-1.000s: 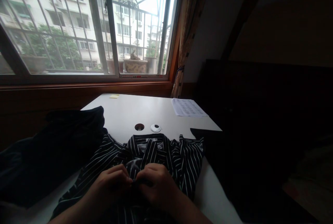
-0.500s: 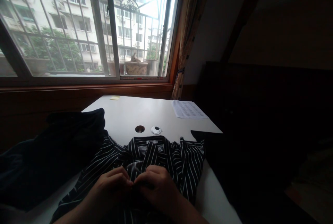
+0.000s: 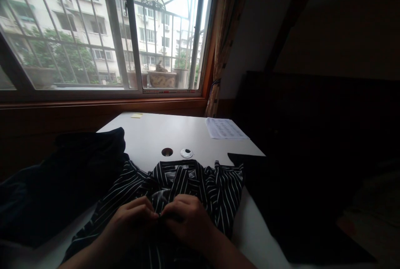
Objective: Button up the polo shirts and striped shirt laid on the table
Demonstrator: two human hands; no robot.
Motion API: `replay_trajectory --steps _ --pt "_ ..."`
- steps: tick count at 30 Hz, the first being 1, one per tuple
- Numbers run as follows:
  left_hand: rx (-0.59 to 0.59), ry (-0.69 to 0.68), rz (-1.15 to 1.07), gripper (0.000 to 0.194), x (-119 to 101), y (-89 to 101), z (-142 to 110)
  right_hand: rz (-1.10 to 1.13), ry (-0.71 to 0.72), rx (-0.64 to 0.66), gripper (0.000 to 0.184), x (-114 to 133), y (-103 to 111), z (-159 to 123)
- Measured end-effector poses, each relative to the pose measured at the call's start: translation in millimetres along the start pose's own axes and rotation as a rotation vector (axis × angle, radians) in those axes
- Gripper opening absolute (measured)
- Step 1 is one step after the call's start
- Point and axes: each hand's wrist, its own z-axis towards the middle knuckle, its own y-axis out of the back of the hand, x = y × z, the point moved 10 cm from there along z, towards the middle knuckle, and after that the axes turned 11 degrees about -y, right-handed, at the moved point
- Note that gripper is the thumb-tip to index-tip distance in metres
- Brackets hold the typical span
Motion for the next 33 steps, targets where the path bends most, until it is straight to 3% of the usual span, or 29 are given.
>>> replay_trajectory --steps 8,20,28,33 --pt "-0.043 -0.108 0.057 0.010 -25.2 12.4 7.1 -0.031 0.037 -0.023 0.007 11.5 4.8 -1.9" --pt "-0.057 -0.194 0.139 0.014 -36.3 16.2 2.8 -0.206 0.283 -0.175 0.007 39.4 14.2 -16.3" --pt "-0.083 -0.306 0.239 0.012 -61.9 25.4 2.9 -0.254 0.368 -0.230 0.019 54.7 18.4 -25.1" --pt "-0.055 -0.335 0.311 0.009 -67.0 24.3 -1.4 -0.251 0.378 -0.199 0.024 57.9 17.0 -25.2"
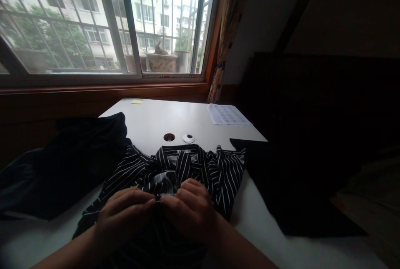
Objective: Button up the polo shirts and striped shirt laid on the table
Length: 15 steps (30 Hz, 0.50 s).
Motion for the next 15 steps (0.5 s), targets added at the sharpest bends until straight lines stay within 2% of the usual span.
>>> replay_trajectory --steps 6,15 --pt "0.004 -0.029 0.034 0.011 -1.5 3.2 -1.4 -0.008 0.049 0.033 0.035 3.9 -4.8 -4.6" --pt "-0.073 0.009 0.014 0.013 0.9 9.2 1.7 0.015 0.129 0.124 0.039 16.2 -9.3 -8.8"
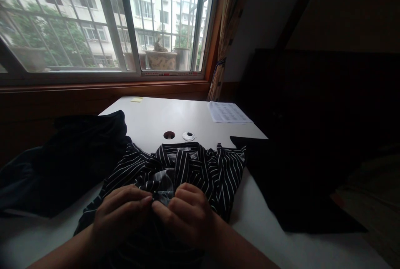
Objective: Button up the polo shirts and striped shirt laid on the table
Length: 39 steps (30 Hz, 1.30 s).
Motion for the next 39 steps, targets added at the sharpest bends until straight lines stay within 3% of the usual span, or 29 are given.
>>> replay_trajectory --steps 7,15,23,28,30,34,39 --pt "-0.066 0.037 -0.063 0.013 1.6 3.8 2.7 0.023 0.030 -0.101 0.028 0.3 5.9 2.0" --pt "-0.123 0.171 -0.175 0.016 13.3 -2.6 1.0 0.175 -0.119 -0.177 0.017 -18.9 5.0 5.2" --pt "-0.077 0.304 -0.397 0.017 29.2 -16.8 -4.0 0.237 -0.168 -0.218 0.020 -26.4 11.0 4.2" --pt "0.005 0.544 -0.564 0.016 46.1 -34.9 -23.7 0.173 -0.118 -0.177 0.021 -25.8 8.5 1.6" --pt "0.023 0.588 -0.617 0.024 50.1 -43.8 -30.7 0.166 -0.092 -0.137 0.022 -24.6 5.2 2.1" --pt "0.063 0.552 -0.531 0.026 54.2 -51.1 -33.2 0.166 -0.065 -0.068 0.021 -23.6 0.9 3.1" --pt "0.008 0.461 -0.462 0.017 50.7 -41.1 -22.3 0.186 -0.053 -0.064 0.022 -22.4 0.9 2.5"
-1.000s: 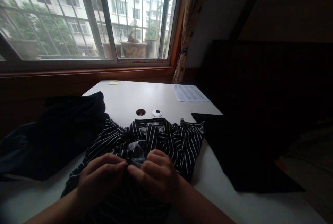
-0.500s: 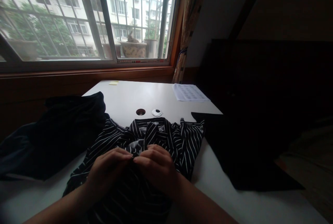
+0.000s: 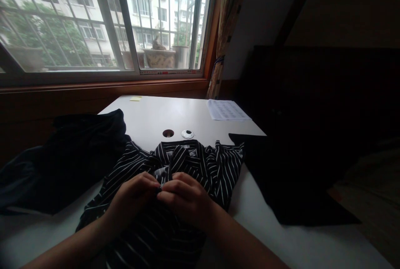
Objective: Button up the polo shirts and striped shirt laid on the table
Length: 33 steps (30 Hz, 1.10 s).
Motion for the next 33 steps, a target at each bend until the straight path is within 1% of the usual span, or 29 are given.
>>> replay_trajectory --steps 2,5,8,11,15,20,23,28,31,33 --pt "-0.019 -0.056 0.030 0.014 -8.8 3.5 2.4 0.033 -0.023 -0.017 0.025 -2.9 0.7 0.0" --pt "-0.035 -0.110 0.078 0.011 -17.6 7.8 3.8 0.071 -0.098 -0.071 0.029 -12.4 4.5 0.8" --pt "-0.071 -0.122 0.118 0.010 -20.0 14.7 3.1 0.057 -0.161 -0.084 0.024 -19.9 5.7 2.7" --pt "-0.089 -0.125 0.129 0.011 -22.3 18.9 2.7 0.046 -0.169 -0.110 0.020 -19.8 9.2 4.3" --pt "-0.114 -0.142 0.133 0.012 -28.3 21.2 3.7 0.027 -0.163 -0.140 0.020 -17.2 11.7 4.4" --pt "-0.134 -0.136 0.150 0.012 -30.4 22.3 3.6 0.018 -0.156 -0.138 0.022 -16.5 10.4 3.5" --pt "-0.123 -0.134 0.150 0.013 -30.2 22.4 3.3 0.006 -0.164 -0.143 0.022 -17.0 11.8 3.8" --pt "-0.124 -0.169 0.159 0.012 -34.9 23.8 4.8 -0.010 -0.167 -0.141 0.019 -15.5 12.1 5.5" --pt "-0.122 -0.189 0.171 0.011 -38.0 23.2 6.3 0.022 -0.210 -0.124 0.016 -19.4 8.1 5.9" --pt "-0.106 -0.206 0.182 0.011 -40.1 21.0 7.0 0.061 -0.269 -0.092 0.021 -25.2 2.7 6.2"
